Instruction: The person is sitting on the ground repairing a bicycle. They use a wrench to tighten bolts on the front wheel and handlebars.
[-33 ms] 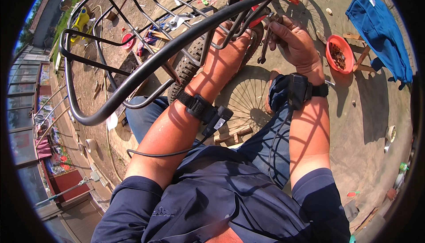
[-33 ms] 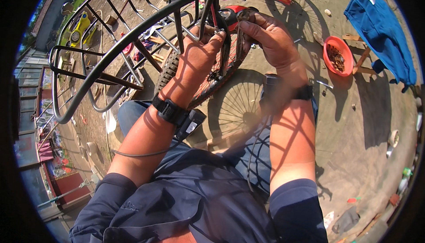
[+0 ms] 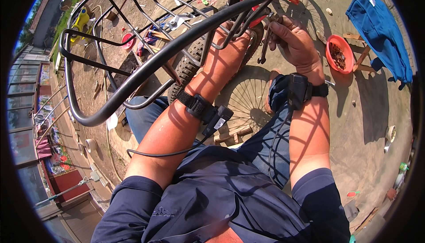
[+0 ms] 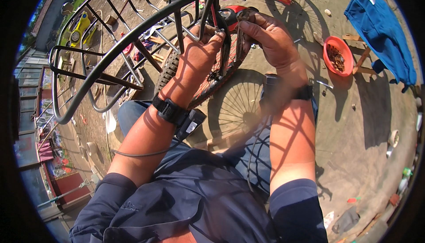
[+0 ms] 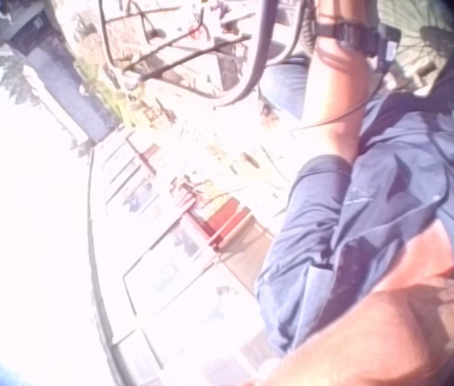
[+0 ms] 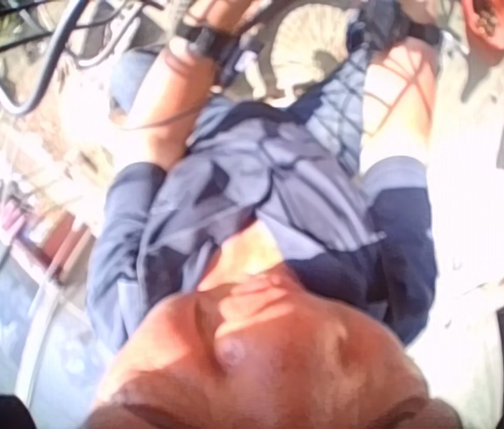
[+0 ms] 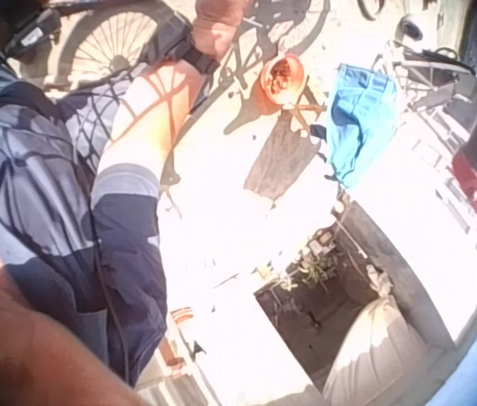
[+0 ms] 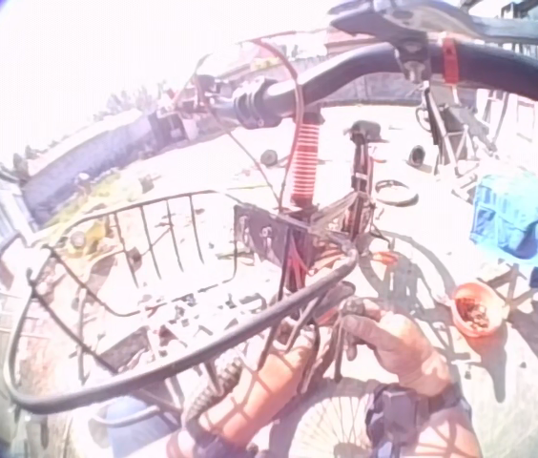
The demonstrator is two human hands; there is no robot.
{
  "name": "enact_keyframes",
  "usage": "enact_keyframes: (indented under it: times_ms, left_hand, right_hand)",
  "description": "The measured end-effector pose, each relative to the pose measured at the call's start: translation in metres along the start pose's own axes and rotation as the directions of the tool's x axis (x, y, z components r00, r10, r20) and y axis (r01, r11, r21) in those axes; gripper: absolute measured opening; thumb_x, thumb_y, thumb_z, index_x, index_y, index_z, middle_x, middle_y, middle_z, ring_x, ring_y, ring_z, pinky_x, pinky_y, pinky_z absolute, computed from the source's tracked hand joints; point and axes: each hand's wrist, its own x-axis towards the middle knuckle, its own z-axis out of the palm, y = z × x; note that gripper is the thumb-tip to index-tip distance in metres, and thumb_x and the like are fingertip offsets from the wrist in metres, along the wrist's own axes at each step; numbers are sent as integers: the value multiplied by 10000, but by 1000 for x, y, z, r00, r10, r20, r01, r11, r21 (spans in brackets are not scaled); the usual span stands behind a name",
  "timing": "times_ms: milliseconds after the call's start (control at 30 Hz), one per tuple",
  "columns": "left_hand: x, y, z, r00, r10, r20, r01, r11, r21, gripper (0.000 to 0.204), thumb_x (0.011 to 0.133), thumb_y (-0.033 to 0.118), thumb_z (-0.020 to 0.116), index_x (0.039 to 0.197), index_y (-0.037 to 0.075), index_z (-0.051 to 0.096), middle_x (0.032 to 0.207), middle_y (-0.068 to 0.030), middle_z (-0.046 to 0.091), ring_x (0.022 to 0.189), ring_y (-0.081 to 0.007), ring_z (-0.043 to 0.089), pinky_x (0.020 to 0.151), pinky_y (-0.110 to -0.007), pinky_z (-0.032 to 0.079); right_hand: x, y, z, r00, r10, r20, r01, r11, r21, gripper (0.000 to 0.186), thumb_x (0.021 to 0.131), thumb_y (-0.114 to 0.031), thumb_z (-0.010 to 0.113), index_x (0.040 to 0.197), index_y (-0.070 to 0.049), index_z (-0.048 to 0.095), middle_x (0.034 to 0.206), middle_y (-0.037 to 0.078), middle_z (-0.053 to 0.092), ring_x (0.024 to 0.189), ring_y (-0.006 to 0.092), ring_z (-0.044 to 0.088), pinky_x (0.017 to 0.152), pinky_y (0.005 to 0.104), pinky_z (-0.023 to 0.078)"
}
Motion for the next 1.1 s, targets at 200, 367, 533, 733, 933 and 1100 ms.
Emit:
enact_keyframes:
  times_ms: [200,367,533,733,933,1100]
  left_hand:
    - [0,0,0,999,46,-19,-47,998,-36,185,892,148,686,885,-16,600,742,-32,594,681,-109,526,619,-282,442]
    - [0,-5,-1,994,103,-36,-103,995,20,165,892,133,675,895,-24,625,770,-61,624,703,-123,559,644,-290,462]
    - [-1,-1,-2,992,125,-30,-120,983,138,186,899,134,666,942,-43,629,799,-85,653,732,-148,601,670,-295,483]
    - [-4,-15,-5,994,102,-29,-100,993,60,252,936,198,643,1002,-44,617,824,-72,652,739,-134,588,671,-277,478]
    - [-40,6,-19,982,-33,188,-17,967,256,295,982,263,570,1017,-23,629,832,-73,643,774,-130,582,703,-287,474]
    - [-50,10,-26,961,-54,273,-18,967,255,275,983,251,558,976,-13,636,795,-60,604,745,-133,565,682,-295,465]
  right_hand:
    - [1,2,-1,1000,10,-7,-10,1000,-25,231,974,-197,586,1110,-13,619,845,32,630,690,118,572,644,230,444]
    - [0,0,2,999,21,-28,-21,999,-28,229,973,-207,591,1094,-15,623,832,33,628,688,117,572,644,226,443]
    - [0,-2,7,998,7,-64,-9,999,-39,221,934,-228,640,1027,-28,657,781,10,626,637,90,579,613,219,472]
    - [2,-2,12,996,74,-42,-77,993,-85,207,924,-212,642,998,-19,652,762,21,632,627,96,585,606,225,480]
    - [3,1,26,986,166,-20,-167,974,-153,199,917,-221,649,917,-22,659,724,21,628,600,97,597,563,229,486]
    - [11,8,25,979,202,2,-196,951,-238,221,913,-250,671,930,-29,680,754,25,653,641,87,610,599,228,492]
